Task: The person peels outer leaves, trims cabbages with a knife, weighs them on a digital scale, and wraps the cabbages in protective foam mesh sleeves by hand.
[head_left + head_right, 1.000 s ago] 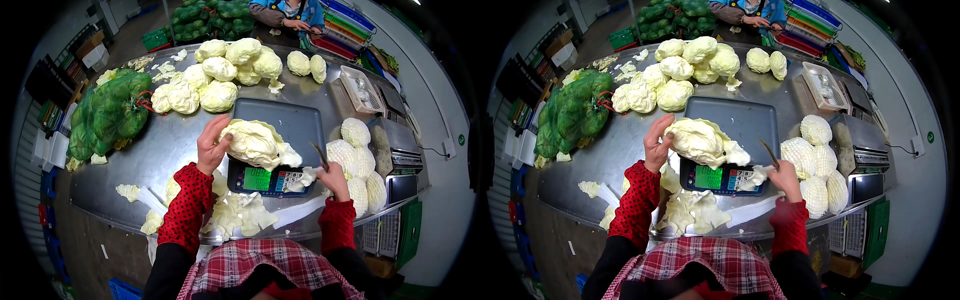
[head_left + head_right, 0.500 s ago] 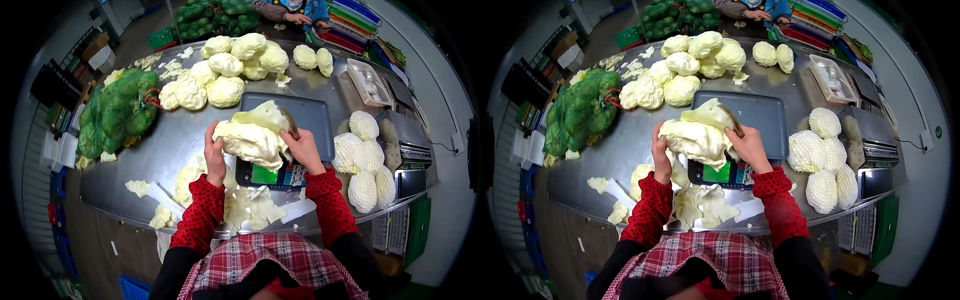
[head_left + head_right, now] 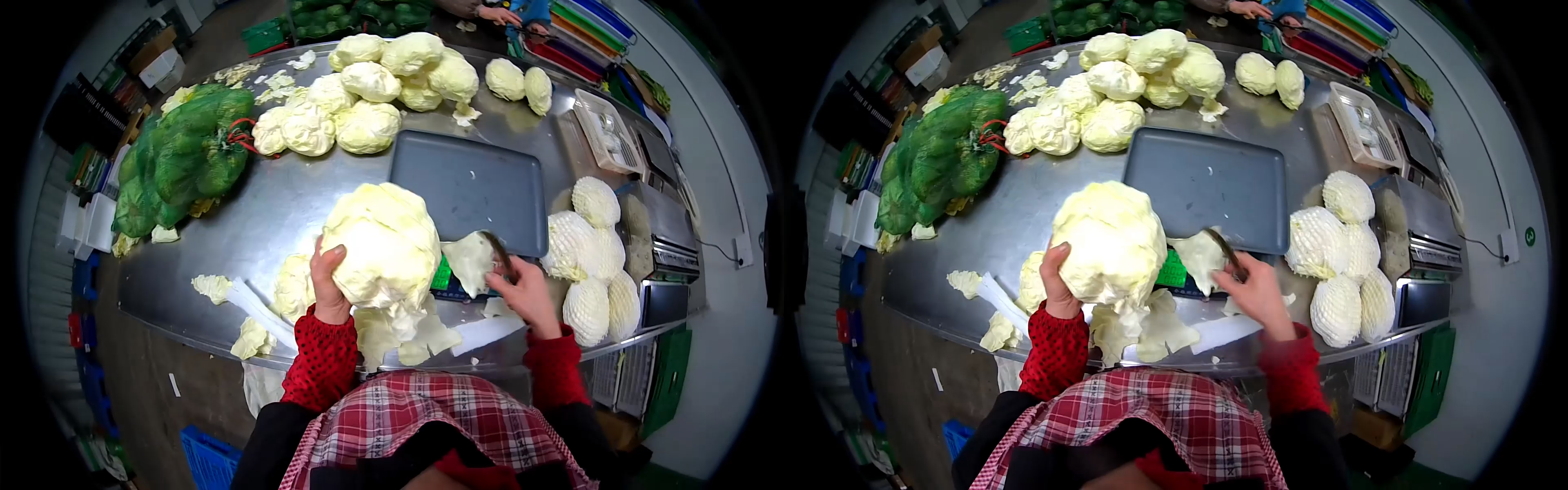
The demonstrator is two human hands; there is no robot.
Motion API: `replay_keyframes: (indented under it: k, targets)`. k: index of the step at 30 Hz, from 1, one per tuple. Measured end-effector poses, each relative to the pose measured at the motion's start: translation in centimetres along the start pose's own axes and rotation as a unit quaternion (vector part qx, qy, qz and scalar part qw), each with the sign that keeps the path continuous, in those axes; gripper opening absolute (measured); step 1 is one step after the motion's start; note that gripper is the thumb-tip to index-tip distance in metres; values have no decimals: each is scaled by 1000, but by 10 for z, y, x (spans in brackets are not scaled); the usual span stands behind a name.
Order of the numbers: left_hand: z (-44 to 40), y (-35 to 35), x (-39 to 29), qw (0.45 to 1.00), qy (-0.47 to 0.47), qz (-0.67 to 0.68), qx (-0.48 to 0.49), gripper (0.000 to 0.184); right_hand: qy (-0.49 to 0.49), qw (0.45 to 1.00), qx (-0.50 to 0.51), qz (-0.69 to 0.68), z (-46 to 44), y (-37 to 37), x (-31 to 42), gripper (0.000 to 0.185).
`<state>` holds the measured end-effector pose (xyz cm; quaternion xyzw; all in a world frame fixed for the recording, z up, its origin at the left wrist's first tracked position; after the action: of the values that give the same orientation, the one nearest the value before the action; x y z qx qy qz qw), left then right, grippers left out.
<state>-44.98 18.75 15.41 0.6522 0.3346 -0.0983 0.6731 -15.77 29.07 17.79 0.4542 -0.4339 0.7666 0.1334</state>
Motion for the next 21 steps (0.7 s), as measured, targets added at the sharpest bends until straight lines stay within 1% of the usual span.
replay_keyframes:
  k: [1,2,3,4,6,7,8,9,10,11,12,13,14,15,16,17,18,20,21]
  targets:
    - [-1,7,-2,999,28,-37,14,62,-35,997,-38,-57,1,11,19,59]
    - [0,16,-4,995,54,-75,29,63,5,994,-8,-112,1,17,53,74]
    - [1,31,-7,988,58,-141,19,69,-94,993,-52,-48,-9,31,60,77]
    - [0,35,-5,988,50,-144,27,69,-85,994,-60,-44,-15,36,78,73]
    - [3,45,-12,951,128,-276,59,74,-232,959,-143,-81,-30,43,82,56]
    - [8,48,-12,960,130,-243,42,77,-237,957,-146,-84,-30,43,83,56]
    - [12,51,-14,959,133,-245,41,77,-226,957,-136,-119,-25,41,85,47]
    - [18,52,-15,973,111,-199,25,77,-209,958,-122,-154,-20,41,84,38]
    - [23,52,-16,985,89,-151,10,76,-207,958,-119,-156,-21,43,78,38]
    - [25,54,-18,990,70,-119,13,75,-170,965,-128,-154,-26,46,65,32]
    - [28,57,-21,990,69,-119,11,75,-133,970,-136,-151,-29,47,54,27]
    - [31,60,-24,993,71,-98,12,76,-100,962,-76,-244,-29,49,45,37]
    - [34,62,-24,994,73,-75,12,76,-99,962,-73,-242,-25,50,51,37]
    - [35,63,-27,989,92,-111,26,76,-152,960,-70,-225,-18,50,66,46]
    - [37,61,-29,989,92,-110,23,76,-205,954,-69,-209,-12,51,75,55]
    - [37,59,-31,986,92,-137,26,77,-204,966,-24,-159,-13,52,79,73]
    - [38,57,-34,982,90,-166,31,78,-202,965,-28,-162,-8,50,83,73]
    - [40,52,-33,983,74,-167,34,80,-181,958,90,-205,-2,47,92,74]
    - [42,48,-29,992,63,-103,29,80,-162,960,87,-213,1,49,86,70]
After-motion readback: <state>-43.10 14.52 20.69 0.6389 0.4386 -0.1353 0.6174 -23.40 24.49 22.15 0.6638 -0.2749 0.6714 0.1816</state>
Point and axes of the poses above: each hand's wrist, its own z-axis away from the middle knuckle, its own y-axis out of the palm, x = y × z, the point moved 2 cm from there along -z, towards the middle knuckle, and after that the axes turned 13 degrees about x, right-handed, at the moved point
